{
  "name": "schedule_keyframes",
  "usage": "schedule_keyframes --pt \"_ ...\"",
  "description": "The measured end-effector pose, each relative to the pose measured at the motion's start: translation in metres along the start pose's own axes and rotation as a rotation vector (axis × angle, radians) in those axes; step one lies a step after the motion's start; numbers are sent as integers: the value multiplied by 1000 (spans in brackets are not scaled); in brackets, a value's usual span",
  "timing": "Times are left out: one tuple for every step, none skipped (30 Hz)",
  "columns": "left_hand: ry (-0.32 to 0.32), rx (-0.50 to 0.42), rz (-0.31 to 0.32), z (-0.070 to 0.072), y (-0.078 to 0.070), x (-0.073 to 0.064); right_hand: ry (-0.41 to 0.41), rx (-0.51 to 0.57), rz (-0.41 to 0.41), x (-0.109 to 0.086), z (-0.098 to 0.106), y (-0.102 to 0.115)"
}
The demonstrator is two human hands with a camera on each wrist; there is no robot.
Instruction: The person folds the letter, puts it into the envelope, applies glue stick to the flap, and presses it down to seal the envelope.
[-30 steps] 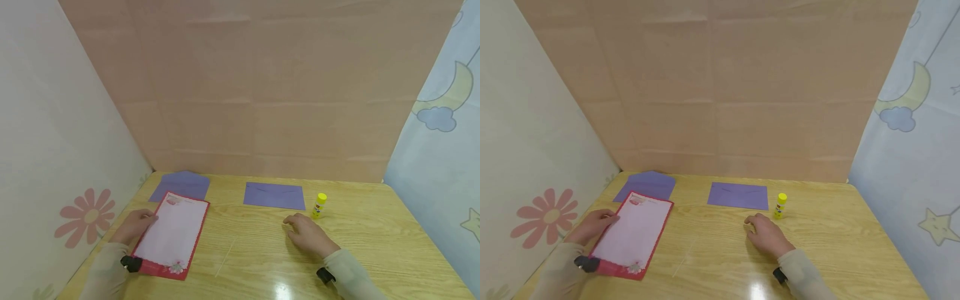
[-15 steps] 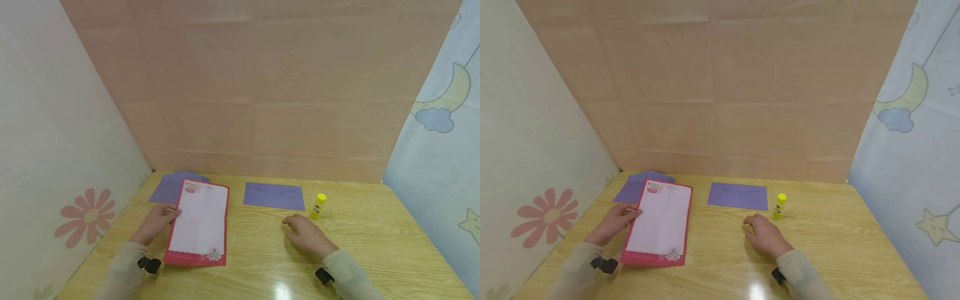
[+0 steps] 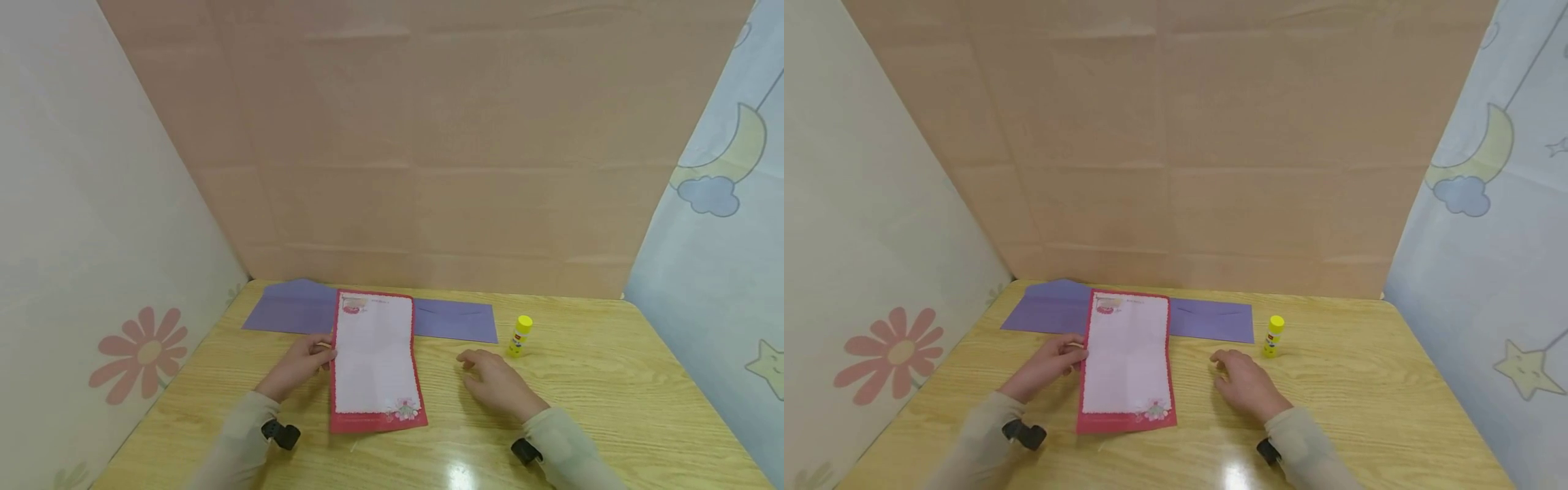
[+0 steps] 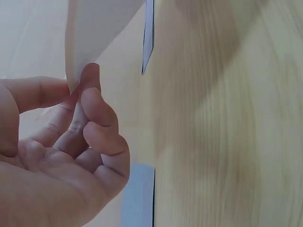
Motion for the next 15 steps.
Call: schedule_keyframes --pt "11 -10 -5 -4 -1 1 -2 18 -25 1 -1 0" --pt "23 -16 -16 -8 -2 2 -5 32 -45 1 -1 -1" --pt "34 -22 -25 -12 -4 3 -8 49 -69 2 -2 -1" --pt "46 -29 -34 -16 -5 4 -12 72 -95 3 -2 -1" --pt "56 -37 -43 -20 -7 5 -16 91 -120 4 -3 -1" --pt "63 -44 -50 -24 -9 6 -19 116 -143 4 -4 -2" --pt "69 -52 -55 -28 -11 7 -24 141 -165 5 -4 -2" --pt "75 -58 -60 -31 -13 7 -29 166 -185 5 -5 -3" --pt "80 -62 -63 -35 -14 8 -36 190 -202 6 -4 -3" --pt "85 -69 -66 -38 -16 8 -42 212 -211 6 -4 -3" --pt "87 -74 -67 -42 -17 9 -51 231 -220 6 -4 -4" --pt "89 -75 -67 -45 -18 9 -60 252 -224 7 -4 -4" --pt "93 -79 -67 -48 -18 10 -69 265 -225 7 -3 -4" --pt "95 -83 -67 -51 -19 10 -78 279 -228 7 -3 -4" --pt "99 -88 -65 -53 -19 11 -80 305 -233 7 -3 -5"
Point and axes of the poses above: each hand's wrist, its own x-axis towards the middle knuckle, its own z-axis out of the back of the hand, y = z × x, the point moved 7 cm from there along x, towards the middle knuckle, and after that the axes turned 9 degrees about -y, right-handed, at the moved point
